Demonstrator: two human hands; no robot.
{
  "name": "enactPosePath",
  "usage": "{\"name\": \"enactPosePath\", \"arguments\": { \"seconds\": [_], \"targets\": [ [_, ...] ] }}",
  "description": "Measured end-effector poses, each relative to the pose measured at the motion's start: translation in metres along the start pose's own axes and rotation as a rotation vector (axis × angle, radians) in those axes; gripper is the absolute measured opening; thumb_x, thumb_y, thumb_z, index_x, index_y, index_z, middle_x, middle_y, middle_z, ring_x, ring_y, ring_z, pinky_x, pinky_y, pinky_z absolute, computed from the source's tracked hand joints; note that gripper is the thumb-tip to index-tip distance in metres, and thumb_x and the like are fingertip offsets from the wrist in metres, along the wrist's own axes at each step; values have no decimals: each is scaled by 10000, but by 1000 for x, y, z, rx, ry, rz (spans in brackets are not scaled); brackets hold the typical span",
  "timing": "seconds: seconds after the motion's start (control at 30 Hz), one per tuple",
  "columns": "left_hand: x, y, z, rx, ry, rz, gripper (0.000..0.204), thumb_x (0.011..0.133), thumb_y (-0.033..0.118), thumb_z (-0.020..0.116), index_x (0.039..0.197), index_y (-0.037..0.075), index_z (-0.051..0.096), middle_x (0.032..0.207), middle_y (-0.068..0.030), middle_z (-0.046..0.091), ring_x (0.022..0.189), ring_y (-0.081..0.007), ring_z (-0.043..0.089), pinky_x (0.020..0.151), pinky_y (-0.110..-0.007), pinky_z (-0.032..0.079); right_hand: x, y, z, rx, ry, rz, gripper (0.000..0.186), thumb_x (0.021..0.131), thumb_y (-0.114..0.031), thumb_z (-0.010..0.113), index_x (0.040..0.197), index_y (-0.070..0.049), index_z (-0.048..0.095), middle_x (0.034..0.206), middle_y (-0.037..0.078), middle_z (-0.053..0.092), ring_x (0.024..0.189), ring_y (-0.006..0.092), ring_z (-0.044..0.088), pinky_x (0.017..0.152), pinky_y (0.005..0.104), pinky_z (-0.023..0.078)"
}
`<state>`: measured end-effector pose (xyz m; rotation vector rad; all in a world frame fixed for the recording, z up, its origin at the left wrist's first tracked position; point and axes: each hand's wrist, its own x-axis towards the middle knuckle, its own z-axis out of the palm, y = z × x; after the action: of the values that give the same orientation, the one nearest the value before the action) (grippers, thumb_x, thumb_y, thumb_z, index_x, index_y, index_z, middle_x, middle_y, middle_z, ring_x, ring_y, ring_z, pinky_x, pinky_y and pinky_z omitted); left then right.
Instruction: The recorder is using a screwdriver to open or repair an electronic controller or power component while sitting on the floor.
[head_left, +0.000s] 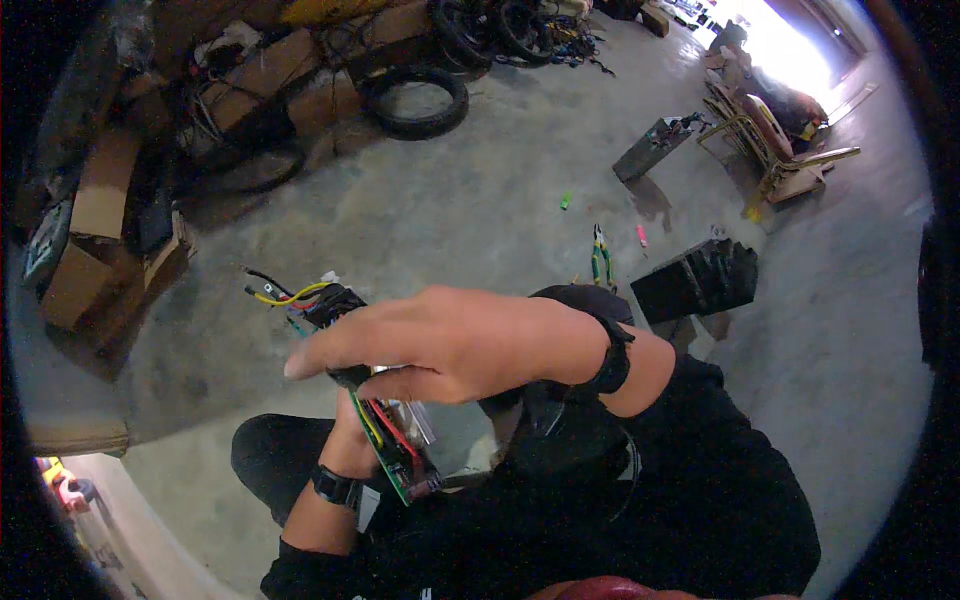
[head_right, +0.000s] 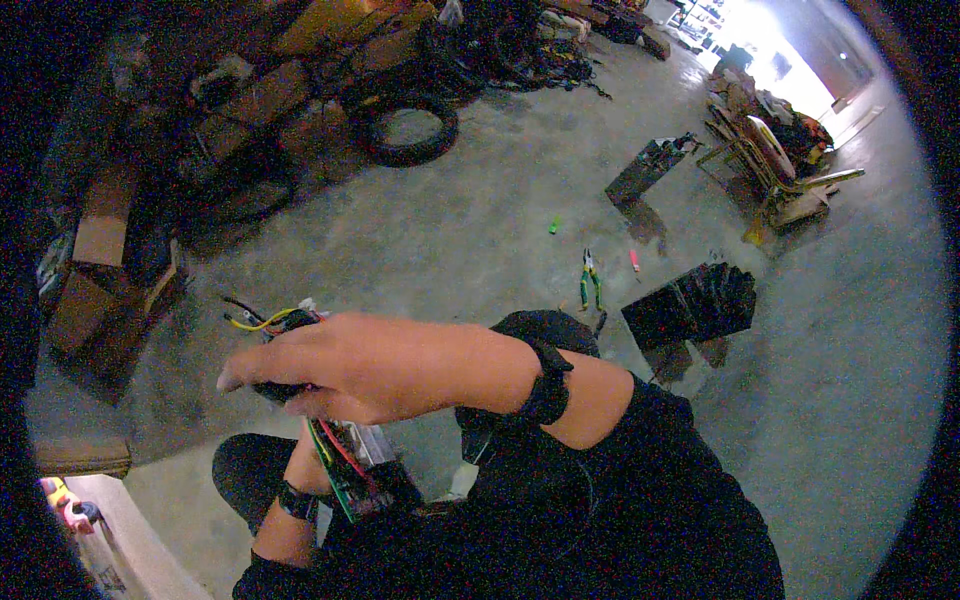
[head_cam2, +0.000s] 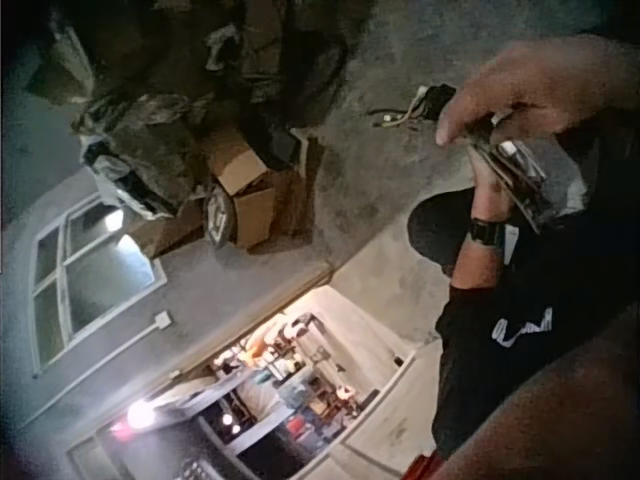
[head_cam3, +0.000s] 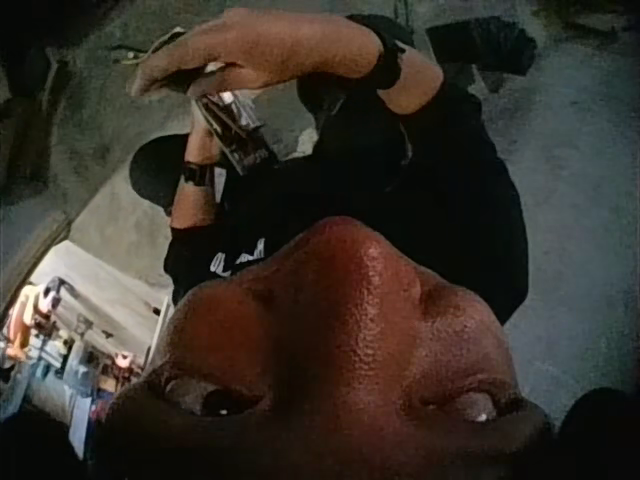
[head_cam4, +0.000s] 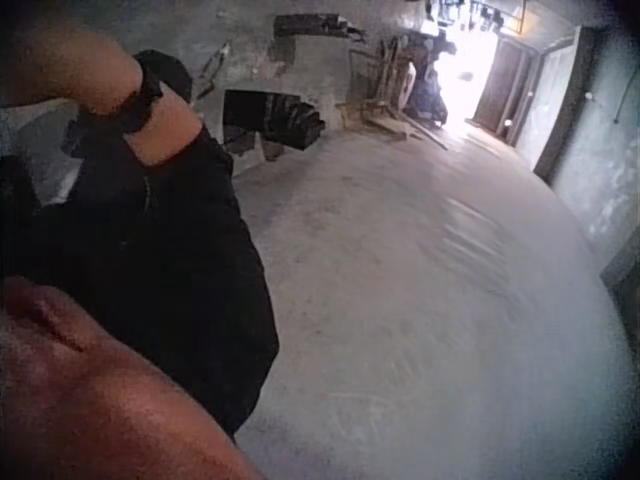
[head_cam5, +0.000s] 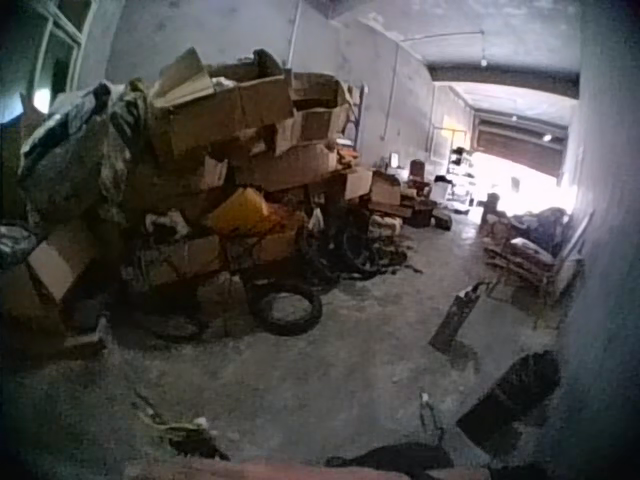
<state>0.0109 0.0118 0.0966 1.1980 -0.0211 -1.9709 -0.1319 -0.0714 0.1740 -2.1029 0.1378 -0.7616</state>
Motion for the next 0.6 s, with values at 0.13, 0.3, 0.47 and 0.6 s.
{"name": "enactPosePath", "arguments": {
  "seconds": [0.13, 0.3, 0.47, 0.6],
  "targets": [
    [-8, -4, -1, 204, -122, 103, 484, 872, 313, 548, 1284, 97, 414, 1135, -49, 544, 1052, -165, 539, 862, -338, 465, 3, -7, -2, -60, -71, 65, 432, 822, -150, 641, 1232, -92, 518, 995, 132, 635, 922, 332, 616, 795, 387, 506],
    [5, -14, -17, 185, -278, 216, 470, 848, 499, 535, 1126, 121, 507, 977, -12, 587, 887, -157, 568, 731, -331, 484, 2, -13, 3, -296, 26, 50, 442, 795, -223, 691, 1192, -91, 551, 952, 119, 656, 809, 303, 643, 698, 360, 520],
    [46, -9, -59, -28, -100, 141, 415, 935, 487, 387, 992, 130, 591, 726, -18, 580, 625, -173, 587, 569, -364, 510, 4, 5, 10, -358, 251, -7, 479, 769, -229, 746, 1183, -72, 564, 887, 72, 674, 705, 168, 651, 639, 272, 518],
    [28, -5, -35, -141, -61, 146, 411, 901, 523, 445, 934, 144, 601, 713, -26, 572, 599, -197, 565, 542, -360, 491, -17, 9, -4, -68, 519, 240, 490, 827, -176, 694, 1249, -51, 479, 916, 97, 652, 748, 181, 643, 660, 295, 530]
  ]
}}
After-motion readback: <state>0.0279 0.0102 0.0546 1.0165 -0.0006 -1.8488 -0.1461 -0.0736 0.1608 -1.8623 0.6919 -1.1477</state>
